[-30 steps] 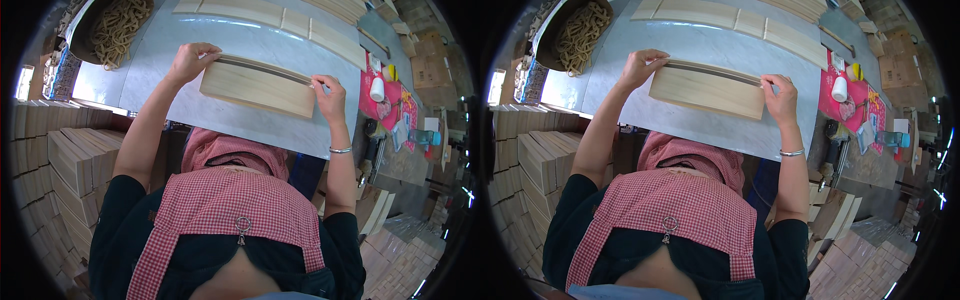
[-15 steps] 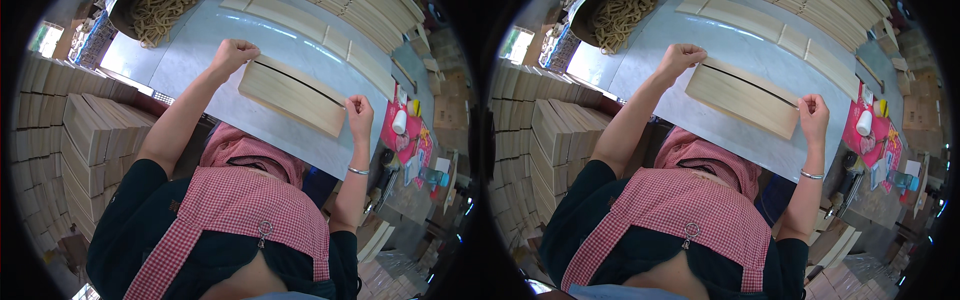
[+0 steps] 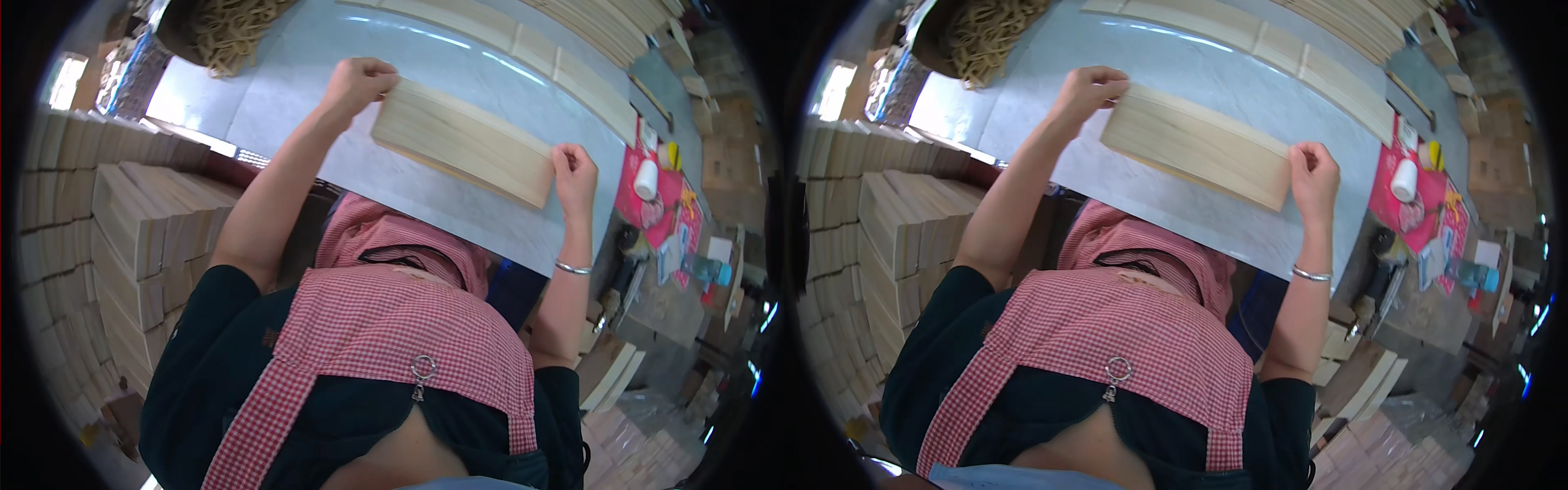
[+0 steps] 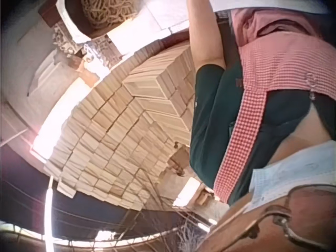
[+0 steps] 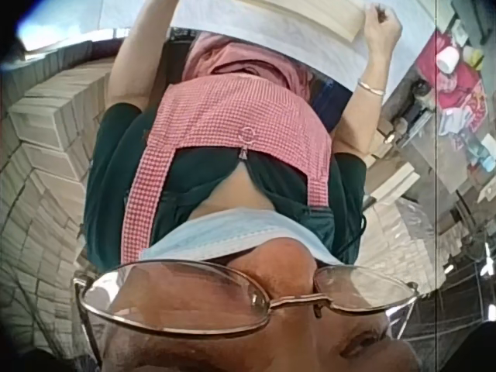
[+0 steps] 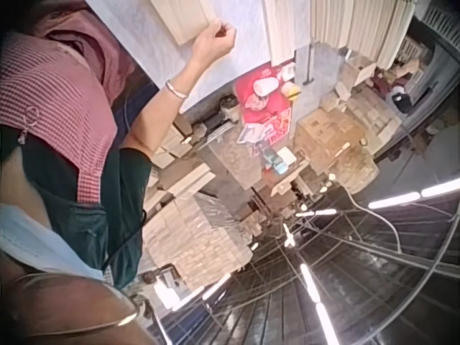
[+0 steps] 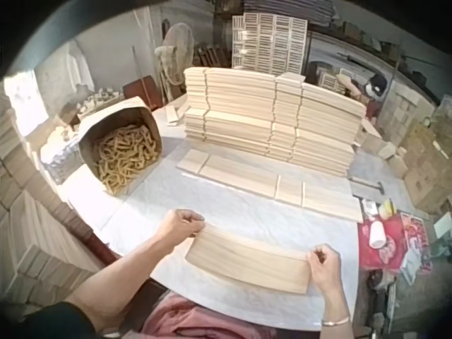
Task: Assembling wooden boxes using a pneumatic nail gun and glue.
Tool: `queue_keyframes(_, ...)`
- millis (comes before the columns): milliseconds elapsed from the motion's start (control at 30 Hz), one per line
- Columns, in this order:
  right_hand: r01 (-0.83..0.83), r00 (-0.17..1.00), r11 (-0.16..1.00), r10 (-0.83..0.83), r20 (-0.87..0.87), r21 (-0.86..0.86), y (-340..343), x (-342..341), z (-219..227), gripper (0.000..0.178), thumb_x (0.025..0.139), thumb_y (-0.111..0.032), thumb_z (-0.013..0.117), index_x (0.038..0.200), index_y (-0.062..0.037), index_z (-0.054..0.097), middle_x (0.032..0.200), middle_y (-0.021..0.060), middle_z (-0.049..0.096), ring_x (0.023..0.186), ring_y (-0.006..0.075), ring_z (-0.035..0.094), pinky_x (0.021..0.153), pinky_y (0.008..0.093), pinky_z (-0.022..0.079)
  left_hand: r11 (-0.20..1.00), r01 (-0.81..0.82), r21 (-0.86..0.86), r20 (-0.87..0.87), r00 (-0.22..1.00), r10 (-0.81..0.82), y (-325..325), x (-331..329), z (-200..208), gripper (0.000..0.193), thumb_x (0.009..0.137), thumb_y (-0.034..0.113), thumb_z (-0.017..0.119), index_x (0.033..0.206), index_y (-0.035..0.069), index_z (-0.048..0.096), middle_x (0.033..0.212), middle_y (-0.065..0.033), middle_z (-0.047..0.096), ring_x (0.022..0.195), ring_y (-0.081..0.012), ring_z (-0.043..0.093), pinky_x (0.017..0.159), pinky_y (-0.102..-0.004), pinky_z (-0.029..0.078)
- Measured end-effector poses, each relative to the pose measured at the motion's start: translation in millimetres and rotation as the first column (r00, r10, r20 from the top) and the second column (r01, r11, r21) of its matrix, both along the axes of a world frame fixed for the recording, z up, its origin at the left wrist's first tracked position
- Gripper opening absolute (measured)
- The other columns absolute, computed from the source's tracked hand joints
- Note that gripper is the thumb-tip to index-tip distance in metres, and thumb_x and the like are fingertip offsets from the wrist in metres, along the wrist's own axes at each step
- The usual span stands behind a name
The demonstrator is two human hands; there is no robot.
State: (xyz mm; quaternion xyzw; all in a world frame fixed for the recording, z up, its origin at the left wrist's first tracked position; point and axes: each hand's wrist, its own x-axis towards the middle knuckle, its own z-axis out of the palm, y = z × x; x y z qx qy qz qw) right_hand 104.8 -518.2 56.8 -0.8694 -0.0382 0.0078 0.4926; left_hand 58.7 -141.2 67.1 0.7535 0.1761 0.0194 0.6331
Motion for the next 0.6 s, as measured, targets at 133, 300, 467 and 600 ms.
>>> queue_keyframes(133, 0.046, 0.998, 0.999, -0.045, 0.046, -0.018, -8.1, -12.3, -0.1, 0.015, 0.095, -0.011, 0.062, 0.100, 0.0009, 0.070, 0.086, 0.0036, 0.067, 0.073, 0.0115, 0.056, 0.069, 0.0240, 0.048, 0.998, -0.025, 0.051, 0.018, 1.000, 0.024, 4.5, -4.8, 1.6, 0.024, 0.089, 0.010, 0.069, 0.105, -0.007, 0.074, 0.094, -0.0134, 0.072, 0.083, -0.0181, 0.066, 0.080, -0.0273, 0.057)
queue_keyframes(300, 0.139, 0.984, 0.987, -0.129, 0.122, -0.078, 0.9, -34.0, 0.0, 0.016, 0.095, -0.009, 0.060, 0.102, 0.0022, 0.070, 0.086, 0.0068, 0.069, 0.071, 0.0153, 0.059, 0.067, 0.0280, 0.050, 0.993, -0.033, 0.111, -0.023, 0.999, 0.036, -3.4, -15.4, 10.0, 0.028, 0.091, 0.012, 0.066, 0.109, -0.008, 0.073, 0.098, -0.0148, 0.073, 0.087, -0.0192, 0.066, 0.083, -0.0281, 0.056)
queue_keyframes(467, 0.155, 0.968, 0.962, -0.103, 0.228, -0.225, 7.9, -47.1, 5.1, 0.013, 0.093, -0.007, 0.060, 0.099, 0.0017, 0.068, 0.084, 0.0094, 0.067, 0.068, 0.0197, 0.059, 0.066, 0.0315, 0.050, 0.994, -0.052, 0.101, -0.051, 0.997, 0.057, -11.1, -23.0, 15.3, 0.031, 0.092, 0.012, 0.064, 0.113, -0.009, 0.071, 0.102, -0.0163, 0.073, 0.090, -0.0207, 0.067, 0.086, -0.0290, 0.056)
queue_keyframes(600, 0.135, 0.965, 0.928, -0.043, 0.259, -0.347, 11.8, -51.0, 6.5, 0.016, 0.094, -0.007, 0.060, 0.102, 0.0032, 0.069, 0.088, 0.0106, 0.069, 0.071, 0.0201, 0.061, 0.067, 0.0322, 0.051, 0.994, -0.063, 0.086, -0.060, 0.996, 0.068, -13.4, -24.8, 15.5, 0.032, 0.093, 0.012, 0.062, 0.115, -0.010, 0.070, 0.104, -0.0176, 0.072, 0.093, -0.0218, 0.066, 0.087, -0.0295, 0.056)
